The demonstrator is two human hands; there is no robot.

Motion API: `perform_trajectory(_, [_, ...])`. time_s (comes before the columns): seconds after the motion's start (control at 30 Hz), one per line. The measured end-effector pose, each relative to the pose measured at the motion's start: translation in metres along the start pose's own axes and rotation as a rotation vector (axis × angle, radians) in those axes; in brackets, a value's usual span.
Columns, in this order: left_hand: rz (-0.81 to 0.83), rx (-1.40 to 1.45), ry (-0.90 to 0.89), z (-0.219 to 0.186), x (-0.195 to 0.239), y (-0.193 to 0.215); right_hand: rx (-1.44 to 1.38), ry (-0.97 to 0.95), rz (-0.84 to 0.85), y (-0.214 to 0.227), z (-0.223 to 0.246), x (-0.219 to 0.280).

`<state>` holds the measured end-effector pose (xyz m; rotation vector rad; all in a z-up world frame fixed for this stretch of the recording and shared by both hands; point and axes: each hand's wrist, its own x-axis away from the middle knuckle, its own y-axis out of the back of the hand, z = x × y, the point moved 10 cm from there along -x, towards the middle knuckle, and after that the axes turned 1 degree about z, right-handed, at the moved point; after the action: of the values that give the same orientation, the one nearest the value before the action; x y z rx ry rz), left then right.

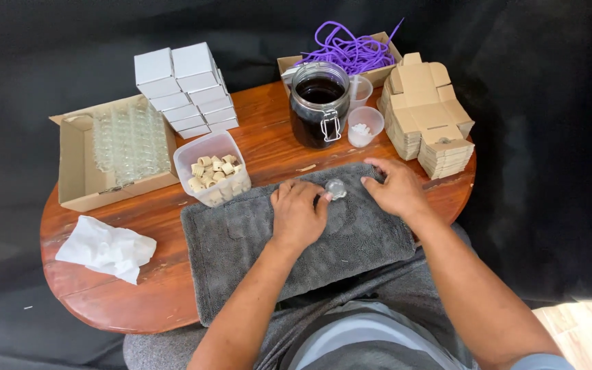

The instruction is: Assembling a cardboard box, placing a perfume bottle inside, labeling it, and opening a large jar of liquid.

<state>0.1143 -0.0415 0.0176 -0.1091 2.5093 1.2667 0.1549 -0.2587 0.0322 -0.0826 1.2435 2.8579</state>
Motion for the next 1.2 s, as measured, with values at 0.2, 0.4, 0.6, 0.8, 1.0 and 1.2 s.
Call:
perform_trajectory(0.2, [0.047,-0.023,-0.043,0.002,0.002,-0.016,-0.099,0.063,0.011,-0.014,0.025,-0.003])
perform_trajectory(0.4, [-0.015,-0.061,-0.065,-0.006,0.004,-0.003,0.058,0.024,-0.12,-0.02,0.013,0.004])
perform_trajectory(0.6, [-0.072,-0.127,-0.13,-0.001,0.007,-0.016,-0.023,0.591,-0.007,-0.03,0.092,0.044])
perform_trajectory(0.8, [-0.097,-0.115,-0.143,-0.004,0.005,-0.013,0.064,0.628,-0.093,-0.03,0.065,0.032])
perform_trajectory(1.0, [-0.075,-0.108,-0.133,-0.002,0.006,-0.015,0.107,0.586,-0.101,-0.043,0.055,0.019])
perform_trajectory(1.2, [-0.055,-0.128,-0.134,0.0,0.005,-0.018,0.16,0.598,-0.024,-0.034,0.082,0.032])
